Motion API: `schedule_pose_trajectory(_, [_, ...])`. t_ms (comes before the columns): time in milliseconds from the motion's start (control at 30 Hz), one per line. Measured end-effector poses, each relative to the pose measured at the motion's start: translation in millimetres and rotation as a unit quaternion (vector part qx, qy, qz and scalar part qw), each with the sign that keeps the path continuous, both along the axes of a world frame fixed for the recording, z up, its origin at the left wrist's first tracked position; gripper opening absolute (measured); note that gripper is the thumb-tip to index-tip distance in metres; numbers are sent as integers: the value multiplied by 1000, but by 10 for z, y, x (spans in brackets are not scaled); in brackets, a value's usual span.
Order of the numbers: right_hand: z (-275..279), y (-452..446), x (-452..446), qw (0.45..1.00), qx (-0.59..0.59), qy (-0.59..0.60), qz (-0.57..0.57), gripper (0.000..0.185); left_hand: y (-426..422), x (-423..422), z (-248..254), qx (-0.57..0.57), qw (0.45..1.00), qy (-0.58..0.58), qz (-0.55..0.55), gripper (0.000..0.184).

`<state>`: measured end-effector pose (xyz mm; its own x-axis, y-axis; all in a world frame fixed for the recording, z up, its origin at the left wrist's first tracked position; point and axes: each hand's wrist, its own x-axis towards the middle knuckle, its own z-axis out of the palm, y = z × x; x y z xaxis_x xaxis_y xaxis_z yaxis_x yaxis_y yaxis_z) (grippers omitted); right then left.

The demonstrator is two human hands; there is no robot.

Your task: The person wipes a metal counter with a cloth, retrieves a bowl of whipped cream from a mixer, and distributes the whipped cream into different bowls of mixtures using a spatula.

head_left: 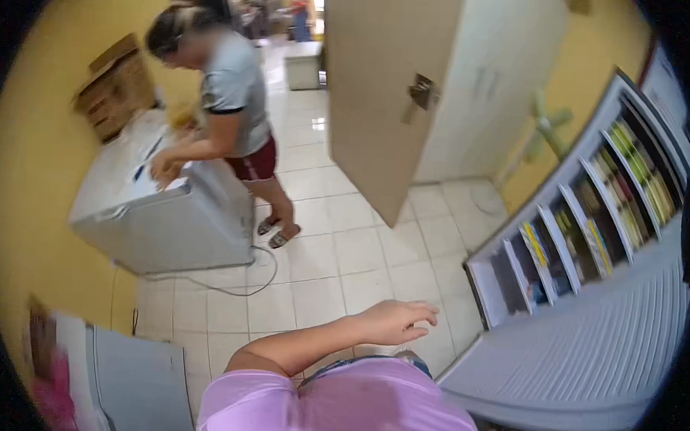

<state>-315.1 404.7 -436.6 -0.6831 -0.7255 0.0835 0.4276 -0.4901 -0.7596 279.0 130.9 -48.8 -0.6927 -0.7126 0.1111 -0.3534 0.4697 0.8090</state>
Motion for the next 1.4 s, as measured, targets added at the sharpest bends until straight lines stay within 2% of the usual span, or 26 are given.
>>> schedule_pose_trajectory(67, [114,-1115,367,992,42,4,118,48,-8,395,-160,18,996,9,90,25])
schedule_pose_trajectory(133, [68,-1502,627,977,96,10,190,48,5,608,-104,58,985,6,164,25])
schedule_pose_trajectory(233, [-21,-1934,908,948,169,31,269,49,-170,801,-136,48,969,-2,241,26])
schedule_pose_trajectory(367, [2,-2645,1249,888,261,72,372,49,-534,818,-131,68,963,-4,259,28])
schedule_pose_trajectory(533, [68,-3819,1371,782,369,143,482,50,-1318,914,-203,51,966,-26,251,29])
schedule_pose_trajectory(667, [61,-5133,1321,686,435,207,545,51,-2209,1015,-194,46,954,-41,292,29])
schedule_pose_trajectory(767, [12,-6101,1392,615,479,247,576,51,-2945,1104,-234,-25,949,-71,305,26])
schedule_pose_trajectory(867, [-57,-6811,1659,543,518,277,600,52,-3400,1322,-439,-45,929,-104,351,26])
schedule_pose_trajectory(1000, [-321,-7434,2195,479,566,283,608,53,-3579,1725,-1079,88,890,-188,405,30])
schedule_pose_trajectory(1033, [-1033,-7657,1997,469,579,282,604,53,-3534,1854,-1225,128,878,-207,413,33])
schedule_pose_trajectory(1067, [-802,-8250,2263,482,579,273,598,53,-3485,1998,-1365,189,857,-255,406,40])
schedule_pose_trajectory(1100, [-580,-8609,2946,342,393,591,616,53,-3389,2174,-1650,215,841,-290,402,42])
schedule_pose_trajectory(1133, [-234,-8896,3438,377,426,554,608,53,-3358,2257,-1666,303,792,-341,405,43])
schedule_pose_trajectory(1167, [77,-9132,3895,409,456,514,600,53,-3256,2434,-2013,342,772,-386,370,47])
schedule_pose_trajectory(1200, [147,-9453,4281,409,395,519,638,62,-3228,2540,-2129,400,744,-416,336,49])
schedule_pose_trajectory(1233, [-194,-9857,4630,386,228,579,681,68,-3170,2636,-2240,397,755,-423,308,48])
schedule_pose_trajectory(1300, [53,-10332,5671,341,168,681,626,76,-2839,2938,-3183,345,812,-337,330,47])
schedule_pose_trajectory(1333, [347,-10508,6170,332,177,681,628,77,-2796,3037,-3456,334,829,-290,342,48])
schedule_pose_trajectory(1367, [638,-10668,6651,323,184,682,630,78,-2842,3041,-3517,404,796,-267,363,45])
schedule_pose_trajectory(1400, [737,-10866,7086,345,144,678,633,82,-2976,3122,-3532,470,757,-242,383,43])
